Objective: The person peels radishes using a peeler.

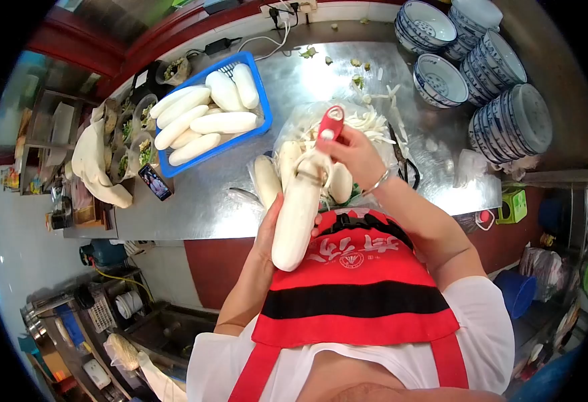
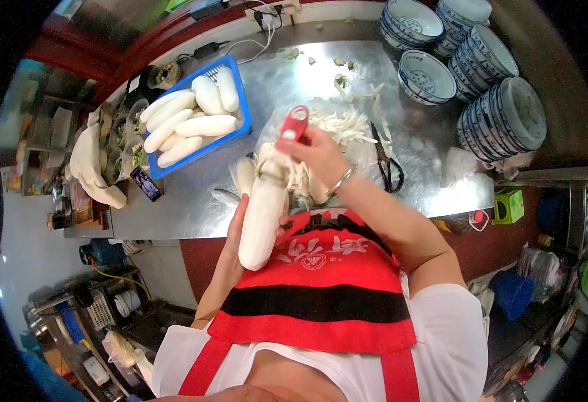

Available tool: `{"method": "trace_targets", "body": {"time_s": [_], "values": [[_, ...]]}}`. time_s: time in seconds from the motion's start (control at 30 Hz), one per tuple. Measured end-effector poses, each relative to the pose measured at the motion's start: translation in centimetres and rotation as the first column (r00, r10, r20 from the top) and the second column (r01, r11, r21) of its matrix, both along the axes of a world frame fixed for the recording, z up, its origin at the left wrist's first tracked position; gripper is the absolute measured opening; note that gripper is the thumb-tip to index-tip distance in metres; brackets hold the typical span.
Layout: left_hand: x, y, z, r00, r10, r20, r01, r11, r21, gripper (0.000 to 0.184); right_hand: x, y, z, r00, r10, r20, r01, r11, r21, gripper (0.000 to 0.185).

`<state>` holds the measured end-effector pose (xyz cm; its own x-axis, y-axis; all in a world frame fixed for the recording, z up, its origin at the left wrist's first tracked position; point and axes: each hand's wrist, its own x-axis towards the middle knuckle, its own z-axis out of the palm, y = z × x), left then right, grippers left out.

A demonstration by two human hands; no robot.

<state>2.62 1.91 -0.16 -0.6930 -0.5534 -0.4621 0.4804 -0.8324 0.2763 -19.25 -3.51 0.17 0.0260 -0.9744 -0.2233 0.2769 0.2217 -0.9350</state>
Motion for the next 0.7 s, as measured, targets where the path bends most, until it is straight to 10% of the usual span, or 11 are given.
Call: {"method": "trace_targets", "body": {"time_s": [0.13,0.2,0.3,0.43,0.7], "values": [[0.3,0.9,0.7,0.998,0.029,-0.052,-0.025,0.996,0.083,0.07,-4.7,-2.9,-5.0,0.935,-0.198,-0.293,0.174,0.979,-0.109,0.02],[1.1,0.4,0.4,0.997,-0.026,-0.074,0.029,0.999,0.046,0.069,-6.7,-3.3,-5.5,0.666,-0.327,-0.671,0.235,0.945,-0.228,0.029],[1.3,0.1,0.4,0.999,-0.022,-0.047,0.024,0.999,0.029,0.069,-5.5,-2.3,-2.9,0.724,-0.453,-0.52,0.307,0.887,-0.346,0.03],[-0.2,-0.7,1.2,0.991,0.072,-0.109,-0.069,0.997,0.03,0.07,0.0,0.9,1.9,0.996,-0.069,-0.063,0.056,0.982,-0.179,0.035],[0.6,0.2,-0.4,0.995,-0.025,-0.095,0.029,0.999,0.041,0.068,-2.5,-1.5,-1.8,0.995,-0.07,-0.072,0.075,0.995,0.069,0.024]]}}
